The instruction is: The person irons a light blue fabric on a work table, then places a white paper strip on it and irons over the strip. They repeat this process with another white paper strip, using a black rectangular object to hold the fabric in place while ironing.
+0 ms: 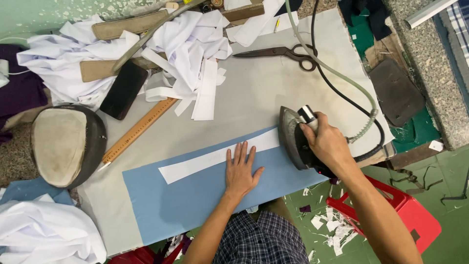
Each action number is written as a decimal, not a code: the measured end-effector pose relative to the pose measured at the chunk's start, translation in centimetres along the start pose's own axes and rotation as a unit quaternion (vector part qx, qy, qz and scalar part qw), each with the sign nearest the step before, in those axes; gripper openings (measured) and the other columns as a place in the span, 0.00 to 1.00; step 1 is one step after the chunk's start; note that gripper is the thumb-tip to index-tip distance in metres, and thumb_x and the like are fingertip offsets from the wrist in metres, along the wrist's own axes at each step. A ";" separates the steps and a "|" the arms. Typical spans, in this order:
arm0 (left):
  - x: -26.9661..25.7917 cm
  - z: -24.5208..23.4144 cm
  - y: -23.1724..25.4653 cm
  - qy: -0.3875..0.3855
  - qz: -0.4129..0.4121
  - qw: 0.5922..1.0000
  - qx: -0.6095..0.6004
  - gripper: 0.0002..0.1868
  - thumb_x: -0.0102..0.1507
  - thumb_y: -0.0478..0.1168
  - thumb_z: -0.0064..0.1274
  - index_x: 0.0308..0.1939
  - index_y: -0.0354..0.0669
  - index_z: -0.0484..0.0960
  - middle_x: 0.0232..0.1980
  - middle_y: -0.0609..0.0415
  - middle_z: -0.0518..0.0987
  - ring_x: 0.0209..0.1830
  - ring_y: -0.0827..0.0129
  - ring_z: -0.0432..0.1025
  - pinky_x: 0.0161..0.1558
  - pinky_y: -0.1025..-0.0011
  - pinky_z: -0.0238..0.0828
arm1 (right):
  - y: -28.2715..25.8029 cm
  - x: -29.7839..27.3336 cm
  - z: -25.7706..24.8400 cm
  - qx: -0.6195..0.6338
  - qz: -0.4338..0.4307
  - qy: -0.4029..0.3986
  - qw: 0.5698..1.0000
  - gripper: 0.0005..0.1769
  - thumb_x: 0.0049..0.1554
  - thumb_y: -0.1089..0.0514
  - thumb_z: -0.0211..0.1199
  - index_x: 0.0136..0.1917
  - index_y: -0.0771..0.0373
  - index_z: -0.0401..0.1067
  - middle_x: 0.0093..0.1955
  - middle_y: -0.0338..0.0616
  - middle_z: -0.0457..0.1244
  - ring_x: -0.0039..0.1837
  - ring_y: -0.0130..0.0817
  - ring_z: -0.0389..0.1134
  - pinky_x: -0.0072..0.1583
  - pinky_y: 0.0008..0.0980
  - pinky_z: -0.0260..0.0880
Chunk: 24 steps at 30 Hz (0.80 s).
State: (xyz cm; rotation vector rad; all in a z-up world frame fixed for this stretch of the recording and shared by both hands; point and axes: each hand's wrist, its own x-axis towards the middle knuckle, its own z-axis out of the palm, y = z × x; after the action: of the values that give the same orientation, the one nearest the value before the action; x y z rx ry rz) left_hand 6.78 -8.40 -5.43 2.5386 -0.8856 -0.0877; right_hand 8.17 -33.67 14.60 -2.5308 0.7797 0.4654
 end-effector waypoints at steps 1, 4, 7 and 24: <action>-0.4 -0.8 -0.3 0.003 -0.003 1.000 0.001 0.39 0.68 0.67 0.39 0.76 0.48 0.64 0.80 0.41 0.57 0.82 0.49 0.46 0.76 0.40 0.25 | 1.1 0.5 -0.1 -0.001 -0.004 0.000 1.000 0.35 0.64 0.37 0.52 0.72 0.66 0.59 0.56 0.69 0.69 0.59 0.65 0.71 0.59 0.60 0.72; -1.5 -2.9 -1.5 0.074 -0.021 0.996 0.053 0.35 0.66 0.59 0.47 0.72 0.45 0.69 0.76 0.39 0.64 0.78 0.47 0.55 0.74 0.41 0.38 | 5.9 3.7 -0.1 0.003 0.032 0.021 0.999 0.36 0.65 0.36 0.52 0.74 0.64 0.59 0.56 0.73 0.68 0.60 0.68 0.69 0.60 0.61 0.70; -3.0 -3.4 -3.2 0.157 -0.168 0.964 0.134 0.40 0.62 0.57 0.53 0.70 0.35 0.68 0.75 0.28 0.61 0.77 0.35 0.52 0.73 0.35 0.39 | 11.8 8.4 -0.2 0.022 0.050 0.046 0.997 0.38 0.66 0.35 0.54 0.74 0.66 0.60 0.57 0.74 0.67 0.61 0.67 0.69 0.60 0.60 0.69; 15.3 -13.6 -3.6 0.431 -0.254 0.859 0.109 0.42 0.70 0.57 0.52 0.74 0.26 0.56 0.74 0.31 0.60 0.76 0.34 0.54 0.75 0.37 0.52 | 17.5 7.1 1.7 -0.366 -0.168 0.273 0.873 0.65 0.30 0.35 0.76 0.77 0.56 0.60 0.68 0.57 0.62 0.59 0.48 0.67 0.57 0.41 0.68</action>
State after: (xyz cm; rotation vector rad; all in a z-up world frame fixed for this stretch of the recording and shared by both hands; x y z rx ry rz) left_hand 23.70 -9.88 6.51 2.5131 0.1417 0.9587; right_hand 2.99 -48.88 4.52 -3.5037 0.3295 -0.1348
